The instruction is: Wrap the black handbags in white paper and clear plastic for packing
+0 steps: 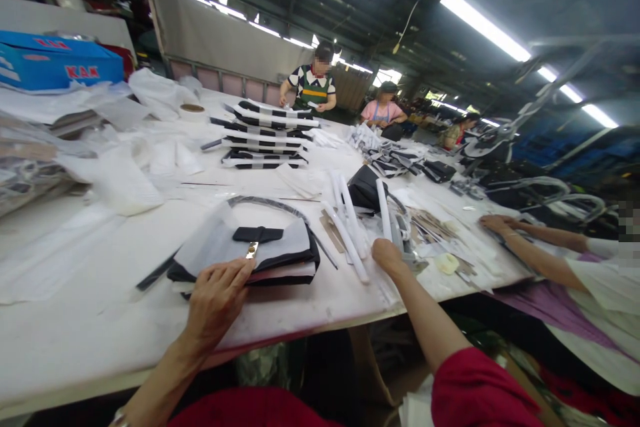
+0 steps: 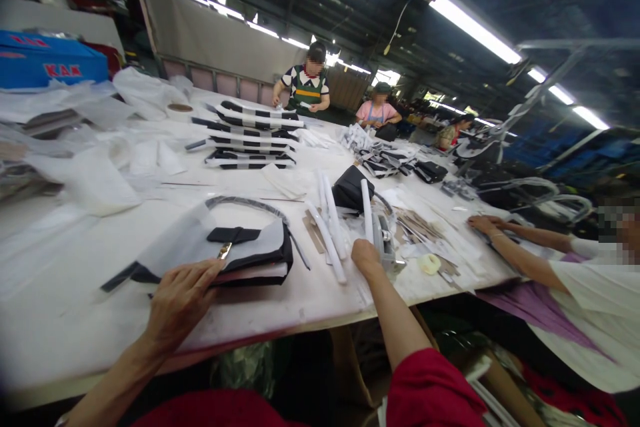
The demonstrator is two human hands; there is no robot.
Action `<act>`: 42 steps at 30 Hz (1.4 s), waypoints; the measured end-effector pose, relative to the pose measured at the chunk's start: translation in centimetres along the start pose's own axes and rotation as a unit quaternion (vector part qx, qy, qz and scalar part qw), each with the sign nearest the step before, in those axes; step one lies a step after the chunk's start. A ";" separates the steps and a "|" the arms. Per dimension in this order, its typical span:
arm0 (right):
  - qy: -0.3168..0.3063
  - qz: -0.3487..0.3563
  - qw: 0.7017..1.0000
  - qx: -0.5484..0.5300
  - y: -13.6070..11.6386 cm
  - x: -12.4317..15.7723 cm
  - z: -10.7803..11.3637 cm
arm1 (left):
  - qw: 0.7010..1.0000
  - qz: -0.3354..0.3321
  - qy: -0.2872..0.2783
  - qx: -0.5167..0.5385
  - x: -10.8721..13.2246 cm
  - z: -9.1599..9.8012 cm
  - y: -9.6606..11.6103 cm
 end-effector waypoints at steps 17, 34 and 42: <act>-0.005 -0.038 0.994 -0.099 2.4 -0.7 1.4 | 1.000 0.000 -0.002 -0.005 0.1 -0.2 0.0; -0.013 0.068 0.889 -0.452 2.6 1.0 1.9 | 1.000 -0.004 -0.008 -0.008 0.0 -0.1 0.1; -0.137 0.191 0.750 -0.618 -5.0 7.3 2.3 | 0.997 0.070 -0.013 -0.005 -0.5 0.4 -1.4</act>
Point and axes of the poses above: each hand's wrist, its own x-axis away from the middle knuckle, its own z-axis out of the back of the hand, y = z × x, the point moved 5 cm from there along -x, towards the middle knuckle, and after that the axes turned 2 degrees about -x, right-handed, at the moved point
